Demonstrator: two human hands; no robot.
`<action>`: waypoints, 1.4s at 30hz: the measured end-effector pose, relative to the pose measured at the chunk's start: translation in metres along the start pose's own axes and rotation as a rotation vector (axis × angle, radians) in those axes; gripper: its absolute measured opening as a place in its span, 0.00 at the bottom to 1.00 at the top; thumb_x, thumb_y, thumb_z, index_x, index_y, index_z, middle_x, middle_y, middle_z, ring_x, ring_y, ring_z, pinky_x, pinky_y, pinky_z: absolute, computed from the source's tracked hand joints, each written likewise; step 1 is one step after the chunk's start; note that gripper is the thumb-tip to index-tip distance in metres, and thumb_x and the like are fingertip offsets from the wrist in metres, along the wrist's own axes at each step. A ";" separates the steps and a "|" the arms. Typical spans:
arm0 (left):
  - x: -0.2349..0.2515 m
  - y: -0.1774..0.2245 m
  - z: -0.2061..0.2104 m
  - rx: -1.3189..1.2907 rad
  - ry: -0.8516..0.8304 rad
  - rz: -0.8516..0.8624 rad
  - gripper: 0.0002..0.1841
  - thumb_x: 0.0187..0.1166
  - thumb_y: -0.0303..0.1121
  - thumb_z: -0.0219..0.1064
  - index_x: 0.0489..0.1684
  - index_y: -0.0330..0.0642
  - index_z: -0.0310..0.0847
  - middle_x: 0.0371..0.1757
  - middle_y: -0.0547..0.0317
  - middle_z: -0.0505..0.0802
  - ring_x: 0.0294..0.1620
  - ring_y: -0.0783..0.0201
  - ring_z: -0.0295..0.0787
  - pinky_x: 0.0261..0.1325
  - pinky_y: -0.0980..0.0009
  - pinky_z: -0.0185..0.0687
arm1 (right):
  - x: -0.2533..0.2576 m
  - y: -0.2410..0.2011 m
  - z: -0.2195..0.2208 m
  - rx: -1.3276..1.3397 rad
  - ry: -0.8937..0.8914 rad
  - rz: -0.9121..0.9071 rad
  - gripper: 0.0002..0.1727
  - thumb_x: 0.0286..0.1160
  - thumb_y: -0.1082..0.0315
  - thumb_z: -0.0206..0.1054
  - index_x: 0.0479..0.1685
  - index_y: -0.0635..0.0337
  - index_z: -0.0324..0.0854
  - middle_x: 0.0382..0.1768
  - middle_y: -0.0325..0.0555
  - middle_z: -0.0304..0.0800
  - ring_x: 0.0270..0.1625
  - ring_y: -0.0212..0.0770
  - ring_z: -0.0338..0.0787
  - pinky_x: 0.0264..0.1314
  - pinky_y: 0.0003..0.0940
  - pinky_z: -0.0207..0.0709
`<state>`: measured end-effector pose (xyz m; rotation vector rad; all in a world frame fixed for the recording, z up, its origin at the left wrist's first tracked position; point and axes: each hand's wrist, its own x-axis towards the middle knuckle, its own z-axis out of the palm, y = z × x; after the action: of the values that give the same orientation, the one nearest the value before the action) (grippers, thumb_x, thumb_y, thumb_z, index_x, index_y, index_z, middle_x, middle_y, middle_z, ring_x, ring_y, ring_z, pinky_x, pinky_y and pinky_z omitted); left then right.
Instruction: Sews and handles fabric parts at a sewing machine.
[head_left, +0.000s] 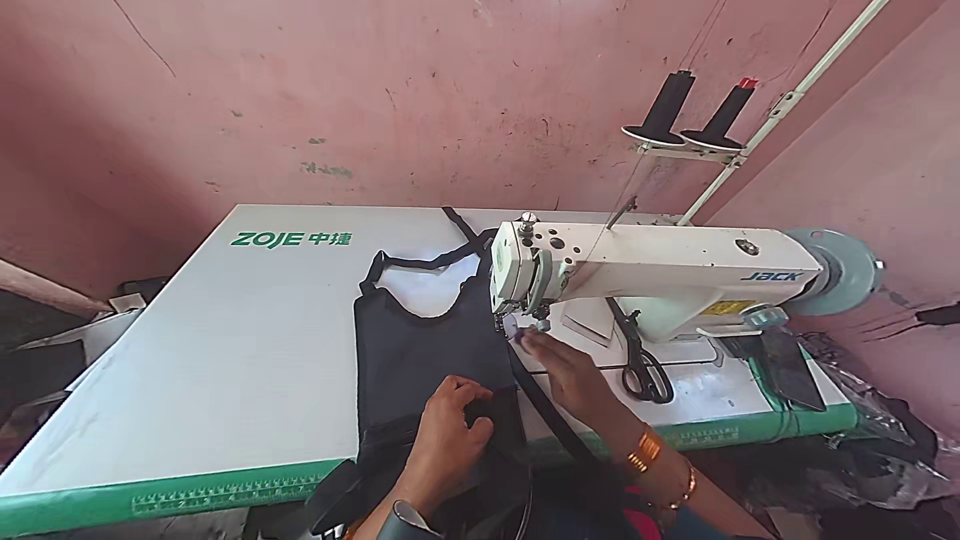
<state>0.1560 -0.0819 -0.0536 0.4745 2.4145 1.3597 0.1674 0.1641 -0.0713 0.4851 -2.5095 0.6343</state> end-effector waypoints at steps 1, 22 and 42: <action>0.001 -0.003 0.001 -0.006 0.022 0.030 0.16 0.62 0.26 0.68 0.47 0.43 0.94 0.56 0.53 0.92 0.59 0.62 0.87 0.57 0.63 0.84 | 0.009 -0.004 0.012 0.094 -0.083 -0.051 0.19 0.76 0.83 0.56 0.59 0.68 0.89 0.66 0.60 0.90 0.74 0.53 0.87 0.79 0.42 0.78; -0.016 -0.026 0.010 -0.067 0.289 0.210 0.21 0.60 0.20 0.61 0.50 0.41 0.95 0.60 0.53 0.94 0.63 0.62 0.90 0.65 0.64 0.85 | -0.007 -0.076 0.009 0.171 -0.213 0.678 0.07 0.71 0.77 0.66 0.38 0.71 0.88 0.39 0.55 0.90 0.47 0.46 0.89 0.54 0.38 0.82; 0.028 0.014 0.003 0.365 -0.120 -0.001 0.18 0.81 0.44 0.63 0.37 0.37 0.91 0.41 0.48 0.92 0.54 0.49 0.89 0.62 0.50 0.79 | -0.034 -0.096 0.017 0.656 0.076 0.946 0.13 0.85 0.72 0.62 0.57 0.64 0.90 0.46 0.42 0.97 0.49 0.25 0.94 0.59 0.21 0.84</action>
<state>0.1343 -0.0607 -0.0466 0.6241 2.5642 0.8605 0.2312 0.0829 -0.0698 -0.5773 -2.3016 1.7905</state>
